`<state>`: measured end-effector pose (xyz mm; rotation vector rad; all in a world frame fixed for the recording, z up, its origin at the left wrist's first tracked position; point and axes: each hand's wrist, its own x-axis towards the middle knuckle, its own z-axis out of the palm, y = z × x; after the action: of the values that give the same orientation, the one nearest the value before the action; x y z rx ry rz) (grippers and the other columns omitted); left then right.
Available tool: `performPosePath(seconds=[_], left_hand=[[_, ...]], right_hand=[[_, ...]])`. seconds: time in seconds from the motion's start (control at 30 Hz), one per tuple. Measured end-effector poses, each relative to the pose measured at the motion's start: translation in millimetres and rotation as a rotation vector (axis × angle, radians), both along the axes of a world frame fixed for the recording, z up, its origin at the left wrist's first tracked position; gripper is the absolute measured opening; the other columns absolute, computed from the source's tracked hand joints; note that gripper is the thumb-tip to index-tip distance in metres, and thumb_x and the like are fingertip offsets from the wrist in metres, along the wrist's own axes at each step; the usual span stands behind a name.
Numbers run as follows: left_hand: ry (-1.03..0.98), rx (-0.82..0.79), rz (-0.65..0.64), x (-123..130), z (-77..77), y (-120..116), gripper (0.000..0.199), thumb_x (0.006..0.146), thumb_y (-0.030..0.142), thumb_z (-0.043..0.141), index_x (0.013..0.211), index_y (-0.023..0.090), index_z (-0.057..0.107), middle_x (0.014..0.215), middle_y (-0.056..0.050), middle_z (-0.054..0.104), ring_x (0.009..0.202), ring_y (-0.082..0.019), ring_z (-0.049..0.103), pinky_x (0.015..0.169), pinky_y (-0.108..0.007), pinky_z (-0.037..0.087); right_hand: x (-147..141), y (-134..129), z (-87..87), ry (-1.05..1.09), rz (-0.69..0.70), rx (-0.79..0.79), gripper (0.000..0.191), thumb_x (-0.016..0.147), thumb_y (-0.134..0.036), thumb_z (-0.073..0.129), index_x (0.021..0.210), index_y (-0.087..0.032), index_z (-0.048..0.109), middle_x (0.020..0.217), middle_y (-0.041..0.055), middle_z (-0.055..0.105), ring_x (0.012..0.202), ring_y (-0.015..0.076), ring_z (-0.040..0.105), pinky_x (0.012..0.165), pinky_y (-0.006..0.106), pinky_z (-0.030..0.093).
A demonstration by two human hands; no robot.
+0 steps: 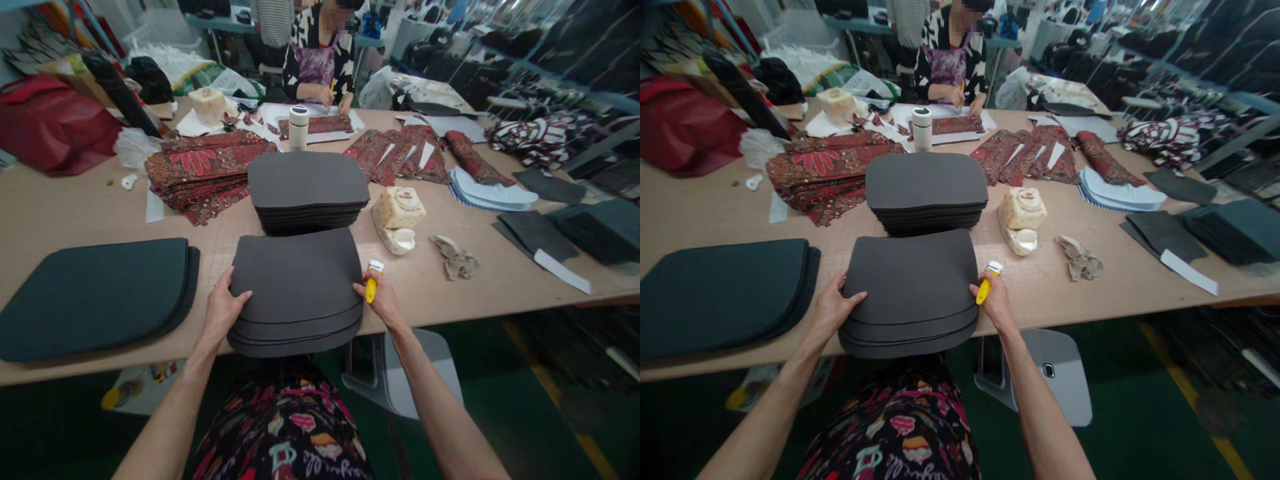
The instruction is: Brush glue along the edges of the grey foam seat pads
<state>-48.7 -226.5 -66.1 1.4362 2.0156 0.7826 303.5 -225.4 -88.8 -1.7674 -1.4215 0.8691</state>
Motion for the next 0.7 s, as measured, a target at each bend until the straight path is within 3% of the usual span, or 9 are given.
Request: performPosePath(seconds=[0.2,0.7], left_hand=[[0.170,-0.048,-0.023,1.4,1.9,4.4,0.071,0.070,0.021,0.070,0.134,0.007,0.041,0.129,-0.022,0.054,0.118,-0.031,0.053,0.101,-0.040,0.043],[0.218,-0.087,-0.035,-1.9,-0.3,9.5,0.074,0.068,0.031,0.067,0.134,0.010,0.041,0.125,-0.018,0.057,0.113,-0.033,0.056,0.096,-0.042,0.046]], right_hand=[[-4.5,1.1,1.1,-0.004,-0.025,0.009,0.029,0.063,-0.043,0.061,0.078,-0.019,0.052,0.068,-0.0010,0.052,0.058,0.0134,0.047,0.056,0.026,0.037],[-4.2,1.9,0.9,-0.003,-0.029,0.023,0.021,0.064,-0.034,0.059,0.078,-0.019,0.052,0.069,-0.0021,0.053,0.059,0.0123,0.050,0.056,0.025,0.039]])
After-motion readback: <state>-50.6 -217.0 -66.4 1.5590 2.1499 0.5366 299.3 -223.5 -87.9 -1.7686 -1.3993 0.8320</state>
